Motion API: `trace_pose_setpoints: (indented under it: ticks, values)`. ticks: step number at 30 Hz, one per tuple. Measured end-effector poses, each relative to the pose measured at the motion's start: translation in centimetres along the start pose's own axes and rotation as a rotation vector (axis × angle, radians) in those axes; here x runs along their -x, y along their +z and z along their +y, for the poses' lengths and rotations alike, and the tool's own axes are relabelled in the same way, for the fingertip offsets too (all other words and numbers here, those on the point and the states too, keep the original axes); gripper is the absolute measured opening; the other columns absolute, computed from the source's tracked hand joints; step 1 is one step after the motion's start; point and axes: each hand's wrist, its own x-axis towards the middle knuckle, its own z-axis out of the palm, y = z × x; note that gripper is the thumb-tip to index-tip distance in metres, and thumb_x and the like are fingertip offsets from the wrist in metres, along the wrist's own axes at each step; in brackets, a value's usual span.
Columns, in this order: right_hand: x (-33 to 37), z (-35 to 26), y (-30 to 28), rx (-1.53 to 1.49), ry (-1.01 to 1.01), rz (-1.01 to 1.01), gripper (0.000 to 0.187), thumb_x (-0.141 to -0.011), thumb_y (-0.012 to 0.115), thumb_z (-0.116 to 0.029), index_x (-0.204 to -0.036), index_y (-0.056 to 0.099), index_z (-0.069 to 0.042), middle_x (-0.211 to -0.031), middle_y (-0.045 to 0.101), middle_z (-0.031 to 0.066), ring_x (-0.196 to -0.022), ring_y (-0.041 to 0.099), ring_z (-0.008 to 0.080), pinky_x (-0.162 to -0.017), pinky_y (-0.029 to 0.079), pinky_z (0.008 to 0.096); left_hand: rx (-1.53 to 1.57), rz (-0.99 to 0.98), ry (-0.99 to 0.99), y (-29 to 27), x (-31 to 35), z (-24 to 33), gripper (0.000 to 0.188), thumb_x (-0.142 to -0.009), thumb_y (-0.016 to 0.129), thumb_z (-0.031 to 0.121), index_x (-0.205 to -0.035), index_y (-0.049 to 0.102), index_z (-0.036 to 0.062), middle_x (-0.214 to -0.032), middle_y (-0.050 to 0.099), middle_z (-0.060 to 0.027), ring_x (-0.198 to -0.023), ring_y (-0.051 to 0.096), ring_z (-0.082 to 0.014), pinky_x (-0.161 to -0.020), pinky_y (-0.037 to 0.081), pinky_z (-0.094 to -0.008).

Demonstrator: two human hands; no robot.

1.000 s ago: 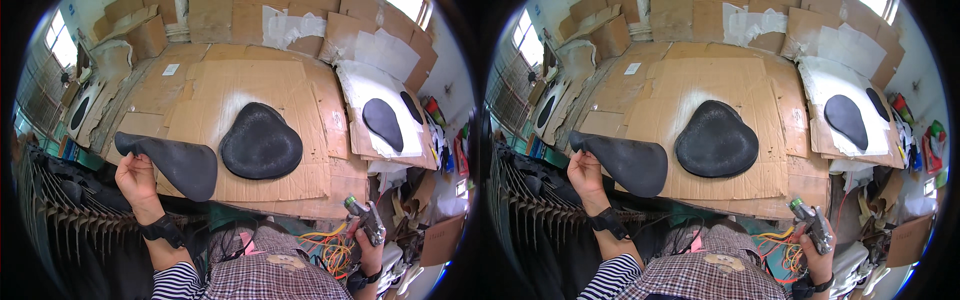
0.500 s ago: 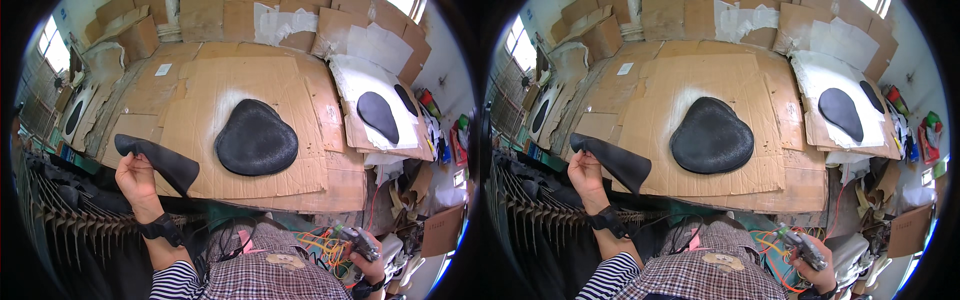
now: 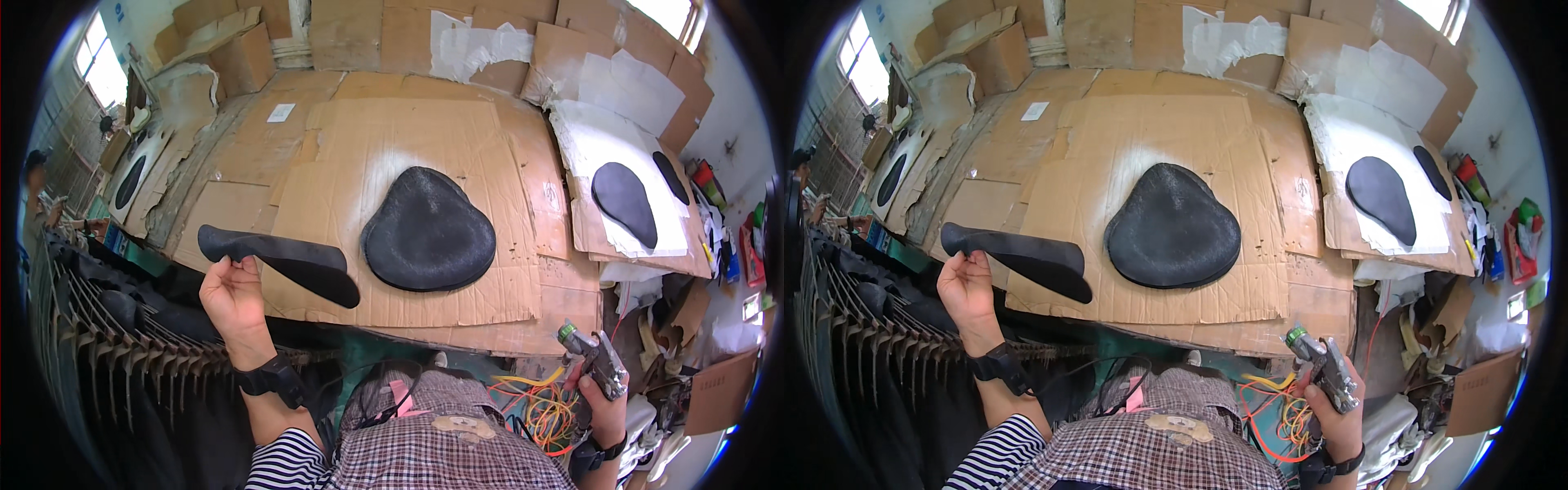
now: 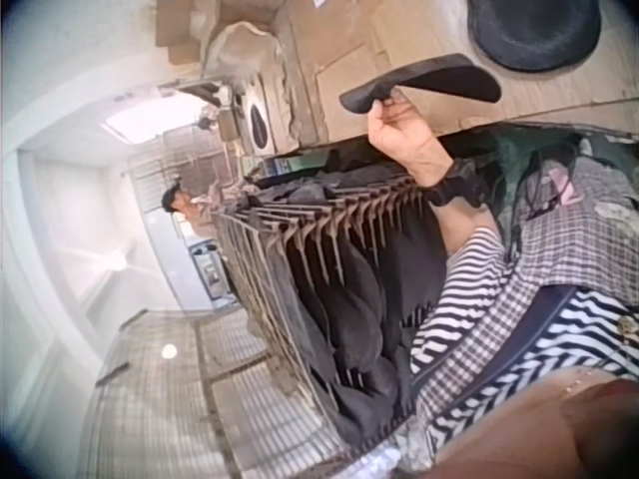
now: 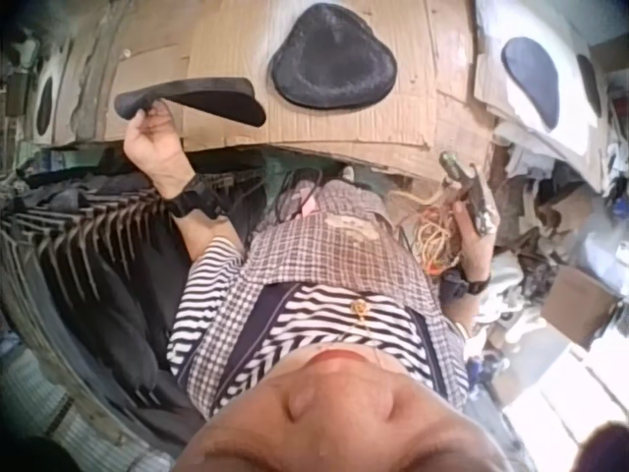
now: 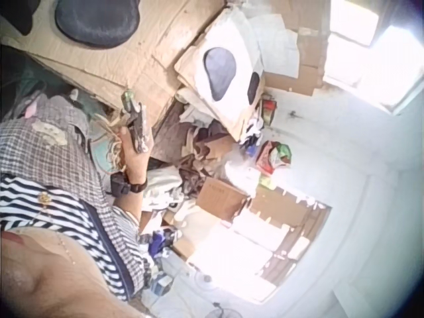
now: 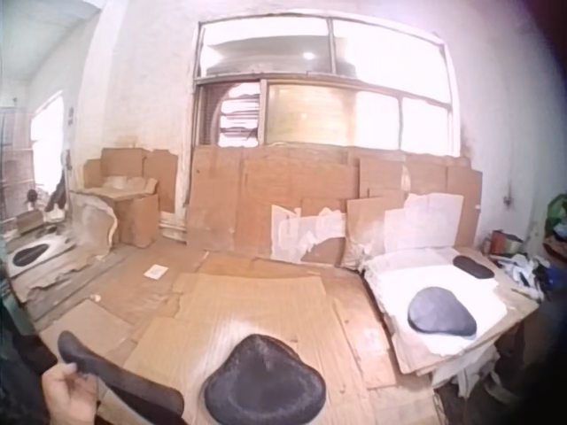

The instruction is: The person repeatedly picks up black, curved rubber or plastic parts from a cardboard surface and places them onto a metal drying rack. The person handles the parts one at a time, moving them from a pile on the table to the rack in a repetitive cycle.

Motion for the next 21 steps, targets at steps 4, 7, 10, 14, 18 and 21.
trace_pose_setpoints:
  ticks: [4, 7, 10, 14, 18, 21]
  values:
    - [-0.5, -0.3, -0.6, 0.013, -0.04, -0.042, 0.062, -0.075, 0.076, -0.026, -0.122, 0.048, 0.003, -0.082, 0.06, 0.007, -0.072, 0.061, 0.0147, -0.067, 0.051, 0.0279, -0.003, 0.02, -0.022, -1.1, -1.0, 0.1, 0.018, -0.081, 0.05, -0.006, -0.097, 0.058, -0.0054, -0.097, 0.066, -0.0148, -0.085, 0.062, -0.024, -0.08, 0.051, -0.0338]
    - [-0.6, -0.3, -1.3, 0.043, -0.02, -0.072, 0.061, -0.075, 0.077, -0.024, -0.122, 0.049, 0.004, -0.084, 0.061, 0.0065, -0.073, 0.06, 0.0134, -0.068, 0.05, 0.0269, 0.007, 0.006, -0.04, -1.5, -1.3, -0.3, 0.016, -0.082, 0.05, -0.006, -0.096, 0.058, -0.0061, -0.096, 0.066, -0.0151, -0.084, 0.062, -0.0241, -0.079, 0.051, -0.0326]
    - [0.8, -0.1, -3.5, 0.155, 0.053, -0.159, 0.057, -0.075, 0.075, -0.017, -0.122, 0.05, 0.005, -0.088, 0.063, 0.0064, -0.077, 0.06, 0.0119, -0.07, 0.05, 0.0261, 0.008, 0.005, -0.03, -1.0, -1.1, -0.4, 0.017, -0.082, 0.05, -0.007, -0.097, 0.057, -0.0066, -0.097, 0.065, -0.0155, -0.083, 0.062, -0.0244, -0.078, 0.051, -0.0328]
    - [1.6, 0.4, -4.6, 0.195, 0.074, -0.196, 0.057, -0.074, 0.074, -0.014, -0.123, 0.05, 0.004, -0.087, 0.063, 0.0064, -0.076, 0.061, 0.0126, -0.07, 0.05, 0.0268, -0.037, 0.049, -0.013, -0.1, -0.9, -0.7, 0.016, -0.08, 0.051, -0.005, -0.093, 0.06, -0.0022, -0.092, 0.066, -0.0113, -0.08, 0.062, -0.0226, -0.081, 0.051, -0.0343]
    - [1.2, 0.4, -3.1, 0.071, 0.033, -0.153, 0.059, -0.073, 0.074, -0.013, -0.124, 0.049, 0.004, -0.085, 0.063, 0.0067, -0.076, 0.061, 0.0132, -0.07, 0.05, 0.0274, -0.031, 0.037, -0.025, 0.1, -1.1, -1.1, 0.018, -0.08, 0.051, -0.005, -0.095, 0.06, -0.0027, -0.094, 0.066, -0.0118, -0.085, 0.062, -0.0231, -0.084, 0.051, -0.0353]
    - [2.1, 1.1, -3.8, 0.042, 0.048, -0.234, 0.061, -0.073, 0.075, -0.012, -0.125, 0.047, 0.004, -0.084, 0.063, 0.007, -0.075, 0.061, 0.014, -0.069, 0.05, 0.0279, -0.033, 0.009, -0.04, 0.2, -1.1, -1.3, 0.018, -0.081, 0.051, -0.005, -0.097, 0.06, -0.003, -0.094, 0.066, -0.012, -0.088, 0.063, -0.0233, -0.085, 0.051, -0.0356]
